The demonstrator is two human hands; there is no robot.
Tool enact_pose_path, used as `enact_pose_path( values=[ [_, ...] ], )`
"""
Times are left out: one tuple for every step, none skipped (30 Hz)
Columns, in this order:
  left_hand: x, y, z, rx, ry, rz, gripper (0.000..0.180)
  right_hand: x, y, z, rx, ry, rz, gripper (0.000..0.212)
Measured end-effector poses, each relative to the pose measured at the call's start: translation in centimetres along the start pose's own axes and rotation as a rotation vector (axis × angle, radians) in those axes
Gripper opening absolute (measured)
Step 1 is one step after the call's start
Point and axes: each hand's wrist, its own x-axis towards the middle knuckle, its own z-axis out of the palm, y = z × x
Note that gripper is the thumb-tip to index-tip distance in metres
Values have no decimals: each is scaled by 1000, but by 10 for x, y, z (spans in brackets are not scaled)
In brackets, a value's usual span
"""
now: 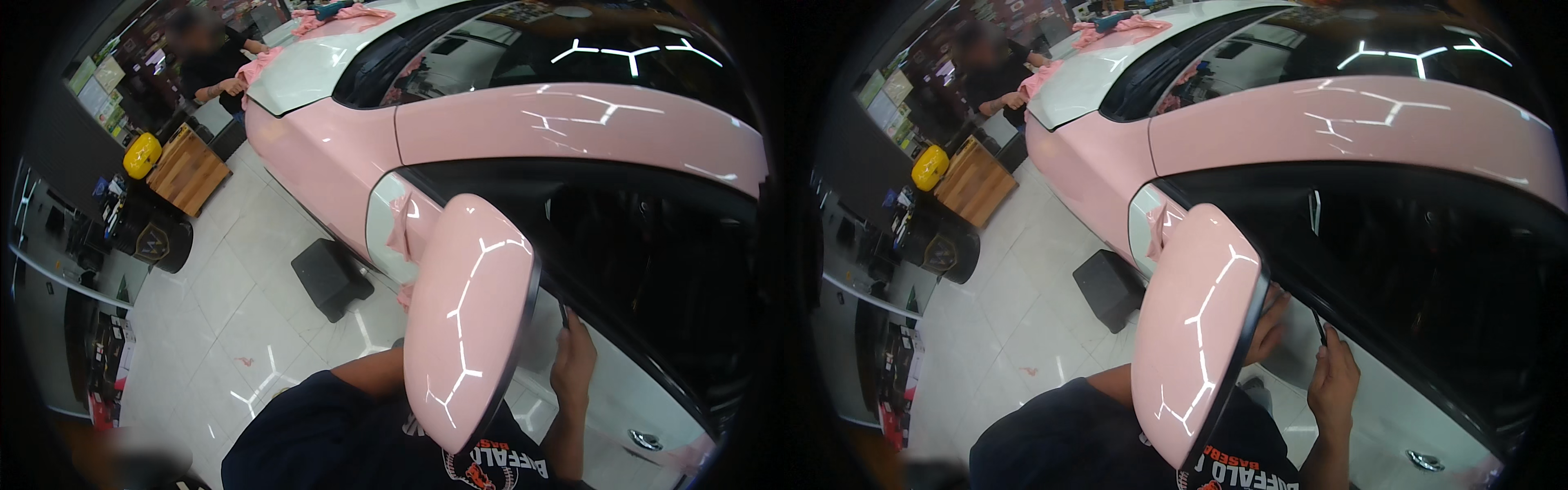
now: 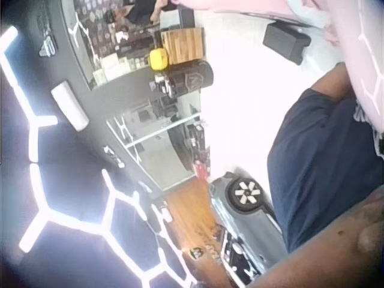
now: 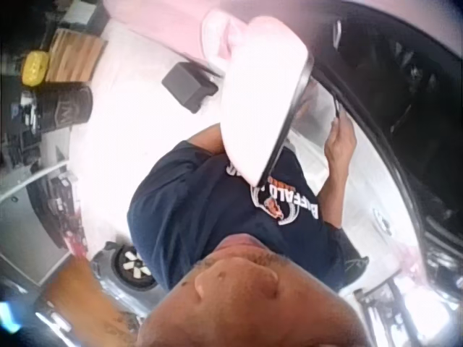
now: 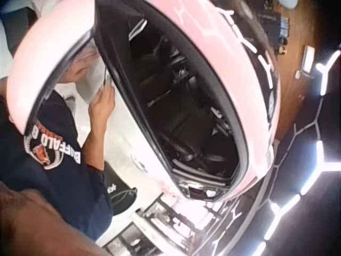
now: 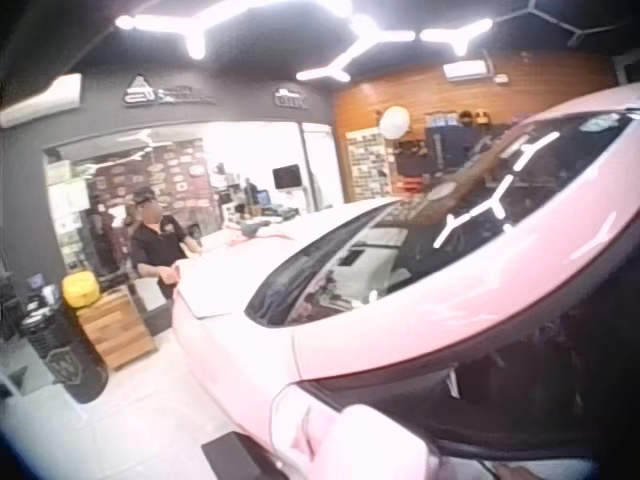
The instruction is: The person applies a pink vinyl wrap to the side of a white car, using a plastic squeegee to smooth the material and a knife to trim the edges around the door handle and window frame. The person carefully peels back the wrap to adjust the fit and continues to smooth and trim the vinyl along the car's contours.
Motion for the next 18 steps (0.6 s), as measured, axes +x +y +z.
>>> enact_pose_path(
  values=[
    [-1,-4,6,-383,-26,-141,56,0,4,1,-19,11,-43,36],
    [-1,-13,17,-762,-61,-291,57,4,9,3,-39,23,-82,39],
    [-7,-9,20,-793,-68,-315,57,2,8,-1,-20,-7,-16,41],
    [-12,-5,23,-823,-72,-338,58,3,10,5,-34,16,-48,41],
    [-3,-6,13,-496,-10,-163,58,2,10,2,-37,50,-82,41],
    [5,-9,3,-184,63,32,58,7,12,11,-30,74,-121,41],
    [6,-14,11,45,180,243,58,5,5,8,-145,-17,-46,44],
    [4,-20,5,7,161,274,57,10,3,9,-157,-19,-66,47],
    [-2,-27,4,-24,146,287,55,6,0,11,-166,-10,-54,47],
    [-3,-35,-2,-63,129,322,54,7,-5,17,-142,-7,-58,47],
    [-1,-42,-5,-108,119,350,52,8,-7,21,-126,-6,-68,47],
    [-1,-45,-5,-152,113,375,51,7,-7,22,-139,-19,-46,48],
    [0,-43,-5,-125,108,394,51,8,-7,22,-147,-35,-38,49],
    [3,-39,-7,-95,106,411,51,9,-6,23,-156,-52,-36,49],
    [6,-35,-7,-65,107,427,51,10,-5,25,-163,-40,-35,49],
    [7,-33,-7,-66,138,434,51,9,-6,26,-170,-28,-33,49],
    [7,-31,-9,-33,150,432,50,9,-8,28,-177,-17,-34,49],
    [6,-28,-12,0,162,428,50,8,-10,30,-179,-11,-32,49]
  ],
)
